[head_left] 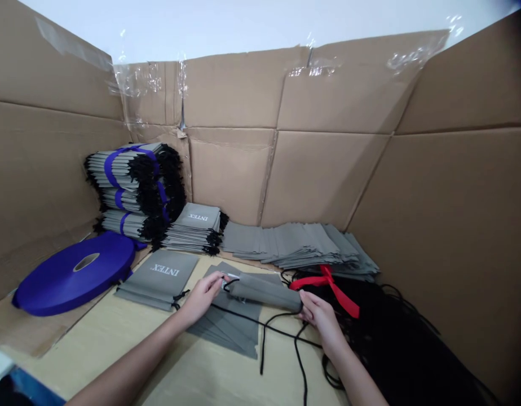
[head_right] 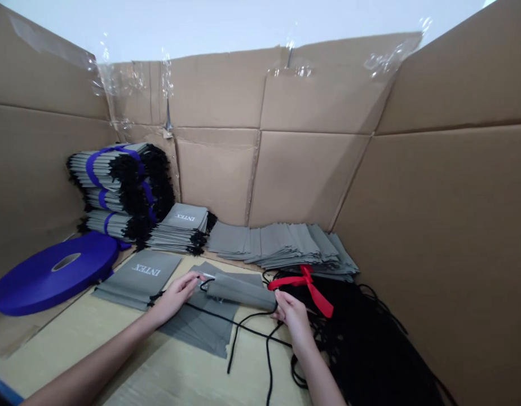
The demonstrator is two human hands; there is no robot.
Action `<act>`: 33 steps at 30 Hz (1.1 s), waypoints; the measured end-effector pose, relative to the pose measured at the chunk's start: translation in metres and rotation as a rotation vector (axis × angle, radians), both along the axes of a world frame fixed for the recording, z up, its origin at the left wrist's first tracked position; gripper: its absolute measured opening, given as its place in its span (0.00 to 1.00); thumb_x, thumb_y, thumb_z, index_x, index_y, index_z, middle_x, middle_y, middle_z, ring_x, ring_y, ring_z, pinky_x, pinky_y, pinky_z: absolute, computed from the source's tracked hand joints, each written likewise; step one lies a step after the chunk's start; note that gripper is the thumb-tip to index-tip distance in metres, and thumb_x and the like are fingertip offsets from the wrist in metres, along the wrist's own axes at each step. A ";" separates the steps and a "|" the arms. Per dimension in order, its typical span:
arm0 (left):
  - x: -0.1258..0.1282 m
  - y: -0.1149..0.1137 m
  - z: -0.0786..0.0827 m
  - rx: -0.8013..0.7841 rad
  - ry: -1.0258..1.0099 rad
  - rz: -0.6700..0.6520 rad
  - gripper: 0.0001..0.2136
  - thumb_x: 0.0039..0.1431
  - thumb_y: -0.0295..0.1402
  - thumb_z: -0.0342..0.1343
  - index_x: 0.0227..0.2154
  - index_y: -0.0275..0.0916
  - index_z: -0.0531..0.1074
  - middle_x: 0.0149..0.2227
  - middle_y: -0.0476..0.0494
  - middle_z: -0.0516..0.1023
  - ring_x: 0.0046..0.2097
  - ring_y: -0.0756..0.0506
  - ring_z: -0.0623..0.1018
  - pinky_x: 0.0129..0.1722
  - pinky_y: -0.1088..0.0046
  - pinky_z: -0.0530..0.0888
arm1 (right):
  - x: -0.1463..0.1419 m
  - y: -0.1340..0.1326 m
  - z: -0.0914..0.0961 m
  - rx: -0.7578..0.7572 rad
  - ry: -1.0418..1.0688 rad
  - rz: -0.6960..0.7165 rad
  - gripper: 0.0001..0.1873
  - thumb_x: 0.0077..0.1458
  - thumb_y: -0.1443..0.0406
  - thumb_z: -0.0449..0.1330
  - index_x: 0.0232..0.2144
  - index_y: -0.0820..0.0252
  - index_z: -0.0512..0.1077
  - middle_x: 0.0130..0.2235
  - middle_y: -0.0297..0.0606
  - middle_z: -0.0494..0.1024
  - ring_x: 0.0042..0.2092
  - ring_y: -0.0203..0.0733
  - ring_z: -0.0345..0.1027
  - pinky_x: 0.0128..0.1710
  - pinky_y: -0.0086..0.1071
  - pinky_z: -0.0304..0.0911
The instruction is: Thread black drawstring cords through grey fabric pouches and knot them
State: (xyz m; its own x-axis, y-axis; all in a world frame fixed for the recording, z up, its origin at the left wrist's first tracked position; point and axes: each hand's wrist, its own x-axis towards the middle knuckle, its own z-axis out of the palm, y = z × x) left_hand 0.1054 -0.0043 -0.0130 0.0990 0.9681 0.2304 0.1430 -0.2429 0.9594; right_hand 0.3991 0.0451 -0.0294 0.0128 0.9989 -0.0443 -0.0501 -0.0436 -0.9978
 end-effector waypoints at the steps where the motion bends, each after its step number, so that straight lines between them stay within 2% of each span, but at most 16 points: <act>1: 0.001 -0.002 0.001 0.014 0.031 0.009 0.17 0.59 0.46 0.46 0.38 0.36 0.68 0.21 0.54 0.52 0.23 0.53 0.54 0.21 0.79 0.51 | 0.000 0.000 0.000 -0.005 -0.003 -0.002 0.23 0.32 0.47 0.65 0.19 0.60 0.68 0.12 0.20 0.51 0.16 0.28 0.44 0.22 0.28 0.61; 5: 0.002 -0.002 -0.001 0.019 0.039 0.027 0.18 0.60 0.46 0.45 0.37 0.35 0.68 0.22 0.54 0.52 0.24 0.53 0.54 0.22 0.78 0.51 | 0.000 -0.002 0.003 -0.021 -0.015 -0.001 0.22 0.32 0.48 0.65 0.18 0.60 0.67 0.12 0.20 0.51 0.16 0.28 0.44 0.23 0.29 0.62; 10: 0.005 0.002 -0.009 -0.013 -0.058 -0.011 0.17 0.59 0.47 0.46 0.37 0.36 0.67 0.21 0.55 0.51 0.22 0.53 0.53 0.20 0.78 0.50 | -0.001 -0.004 0.005 -0.008 -0.023 0.012 0.21 0.35 0.48 0.64 0.15 0.58 0.65 0.12 0.20 0.50 0.15 0.28 0.42 0.22 0.30 0.60; 15: 0.007 0.001 -0.009 -0.030 -0.086 -0.010 0.17 0.58 0.47 0.47 0.37 0.36 0.65 0.22 0.55 0.52 0.22 0.54 0.53 0.20 0.79 0.50 | -0.002 -0.004 0.007 -0.015 -0.046 0.021 0.22 0.35 0.47 0.62 0.14 0.58 0.64 0.11 0.20 0.49 0.15 0.28 0.42 0.23 0.31 0.60; 23: 0.009 0.002 -0.013 0.026 -0.049 0.068 0.15 0.58 0.46 0.47 0.27 0.38 0.59 0.26 0.53 0.59 0.26 0.53 0.58 0.25 0.79 0.58 | -0.001 -0.001 0.005 -0.047 -0.101 0.027 0.21 0.33 0.48 0.63 0.16 0.59 0.67 0.12 0.21 0.49 0.15 0.28 0.45 0.20 0.29 0.60; 26: 0.009 0.002 -0.014 0.033 -0.039 0.071 0.14 0.58 0.44 0.47 0.28 0.38 0.60 0.25 0.53 0.59 0.25 0.53 0.58 0.24 0.79 0.57 | 0.000 0.001 0.001 -0.043 -0.130 0.029 0.21 0.33 0.48 0.62 0.18 0.59 0.68 0.14 0.22 0.50 0.16 0.29 0.47 0.19 0.29 0.60; 30: 0.008 0.002 -0.015 0.025 -0.014 0.095 0.13 0.59 0.44 0.46 0.37 0.38 0.61 0.19 0.57 0.57 0.22 0.53 0.58 0.22 0.79 0.56 | 0.001 0.004 -0.004 -0.013 -0.185 0.034 0.21 0.34 0.47 0.61 0.18 0.59 0.67 0.14 0.23 0.51 0.17 0.31 0.48 0.19 0.30 0.60; 33: 0.009 0.001 -0.014 -0.012 0.008 0.121 0.14 0.58 0.45 0.47 0.36 0.38 0.62 0.18 0.57 0.61 0.20 0.53 0.59 0.20 0.79 0.56 | 0.001 0.005 -0.006 0.025 -0.239 0.035 0.20 0.36 0.48 0.60 0.17 0.59 0.67 0.14 0.25 0.53 0.17 0.32 0.50 0.18 0.29 0.58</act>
State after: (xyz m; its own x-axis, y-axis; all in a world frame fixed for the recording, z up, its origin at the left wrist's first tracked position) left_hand 0.1142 -0.0036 -0.0271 -0.0170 0.9757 0.2184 0.1785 -0.2120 0.9608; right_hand 0.4004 0.0497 -0.0356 -0.0144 0.9997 -0.0193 0.1890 -0.0162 -0.9818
